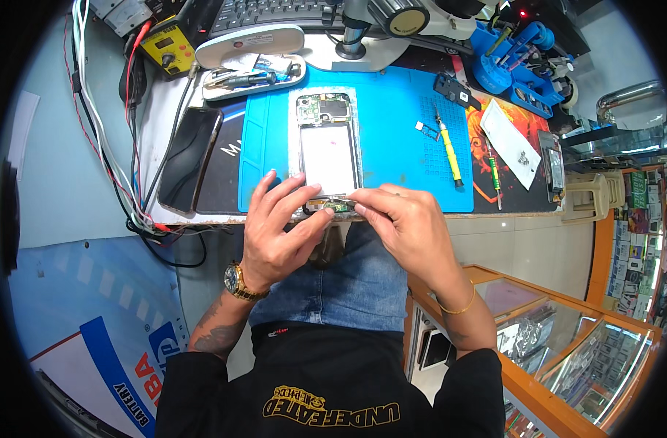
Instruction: The person repairs a mobile phone by hand and using a screwdriver. They align and connect internal components and manipulate small screws within the device frame.
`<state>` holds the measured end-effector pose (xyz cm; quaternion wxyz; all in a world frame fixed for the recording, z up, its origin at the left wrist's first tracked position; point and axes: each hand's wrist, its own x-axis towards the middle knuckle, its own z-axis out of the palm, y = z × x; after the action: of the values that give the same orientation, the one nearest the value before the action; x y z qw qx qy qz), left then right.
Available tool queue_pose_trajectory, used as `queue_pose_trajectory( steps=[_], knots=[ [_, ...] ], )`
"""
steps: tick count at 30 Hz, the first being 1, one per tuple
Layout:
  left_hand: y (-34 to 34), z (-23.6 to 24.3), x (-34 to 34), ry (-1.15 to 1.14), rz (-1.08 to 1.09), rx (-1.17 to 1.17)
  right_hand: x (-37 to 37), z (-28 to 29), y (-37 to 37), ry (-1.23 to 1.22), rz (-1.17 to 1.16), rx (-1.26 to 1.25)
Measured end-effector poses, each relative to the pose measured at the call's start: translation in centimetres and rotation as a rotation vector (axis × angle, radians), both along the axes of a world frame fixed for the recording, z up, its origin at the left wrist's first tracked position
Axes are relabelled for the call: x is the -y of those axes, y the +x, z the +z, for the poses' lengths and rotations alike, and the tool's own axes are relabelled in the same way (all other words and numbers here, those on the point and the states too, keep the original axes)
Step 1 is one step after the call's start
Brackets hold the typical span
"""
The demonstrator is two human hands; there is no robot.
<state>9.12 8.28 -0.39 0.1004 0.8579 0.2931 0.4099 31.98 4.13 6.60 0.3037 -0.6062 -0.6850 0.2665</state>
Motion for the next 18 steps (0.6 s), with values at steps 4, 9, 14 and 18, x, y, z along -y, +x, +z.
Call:
queue_pose_trajectory(
  steps=[4, 9, 14, 18],
  knots=[
    [-0.09, 0.01, -0.07, -0.012, -0.007, 0.000, -0.09, -0.01, 0.12, -0.008, 0.003, -0.016],
    [-0.09, -0.13, -0.08, -0.016, -0.003, 0.004, -0.26, 0.11, 0.35, -0.018, 0.014, -0.010],
    [-0.08, -0.15, -0.11, -0.015, 0.000, -0.001, -0.31, -0.03, 0.45, -0.017, 0.022, -0.021],
    [-0.04, -0.15, -0.17, 0.010, 0.005, -0.006, -0.24, 0.01, 0.39, -0.015, 0.025, -0.014]
  ],
)
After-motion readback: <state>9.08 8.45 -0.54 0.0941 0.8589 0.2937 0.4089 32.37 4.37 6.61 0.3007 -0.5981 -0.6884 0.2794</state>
